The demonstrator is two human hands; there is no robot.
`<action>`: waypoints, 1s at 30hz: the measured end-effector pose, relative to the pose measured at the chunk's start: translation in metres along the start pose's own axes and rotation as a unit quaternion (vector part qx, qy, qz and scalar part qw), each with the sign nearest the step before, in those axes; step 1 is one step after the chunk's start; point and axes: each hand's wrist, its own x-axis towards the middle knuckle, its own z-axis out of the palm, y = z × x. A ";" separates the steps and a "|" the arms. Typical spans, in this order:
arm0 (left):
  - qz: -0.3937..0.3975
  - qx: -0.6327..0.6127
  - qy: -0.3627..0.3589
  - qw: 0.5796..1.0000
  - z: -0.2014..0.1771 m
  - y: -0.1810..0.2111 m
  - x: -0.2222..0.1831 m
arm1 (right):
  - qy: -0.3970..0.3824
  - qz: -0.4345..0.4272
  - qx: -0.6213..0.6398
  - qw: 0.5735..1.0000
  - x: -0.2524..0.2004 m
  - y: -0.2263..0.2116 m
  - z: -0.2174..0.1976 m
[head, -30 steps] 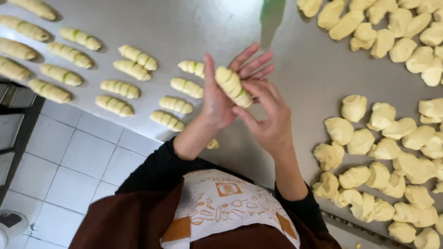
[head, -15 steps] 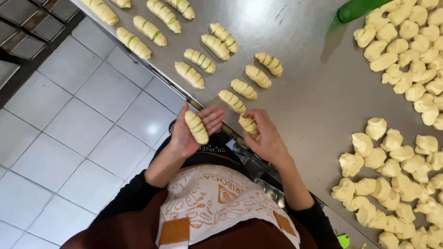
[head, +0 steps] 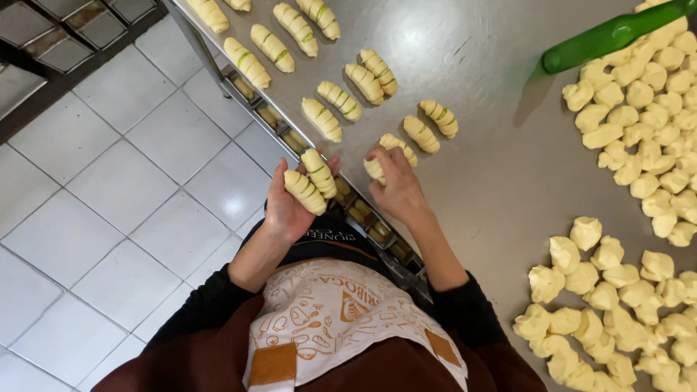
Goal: The person rolls strips of dough by hand, places the rolled pieces into metal baking pans, and arranges the pans on a rack.
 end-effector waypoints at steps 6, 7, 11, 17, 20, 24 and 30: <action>0.006 -0.034 0.059 0.998 0.019 -0.034 0.022 | -0.009 -0.207 0.050 0.977 -0.025 -0.102 -0.056; 0.004 -0.032 0.058 0.998 0.018 -0.036 0.028 | -0.006 -0.206 0.049 0.977 -0.016 -0.081 -0.059; -0.004 -0.085 0.031 0.996 0.014 -0.035 0.035 | 0.047 -0.110 -0.109 0.987 0.016 0.007 -0.041; -0.015 -0.049 0.013 0.999 0.022 -0.051 0.046 | -0.027 -0.114 0.015 0.993 0.009 0.026 -0.055; -0.011 -0.049 0.010 0.999 0.026 -0.068 0.054 | -0.025 -0.160 0.113 0.980 0.002 0.013 -0.092; -0.014 -0.048 0.001 0.999 0.026 -0.077 0.070 | 0.040 -0.072 -0.133 0.988 0.039 0.089 -0.068; -0.039 -0.042 -0.031 0.998 0.020 -0.063 0.101 | 0.075 -0.156 0.121 0.977 0.021 0.060 -0.083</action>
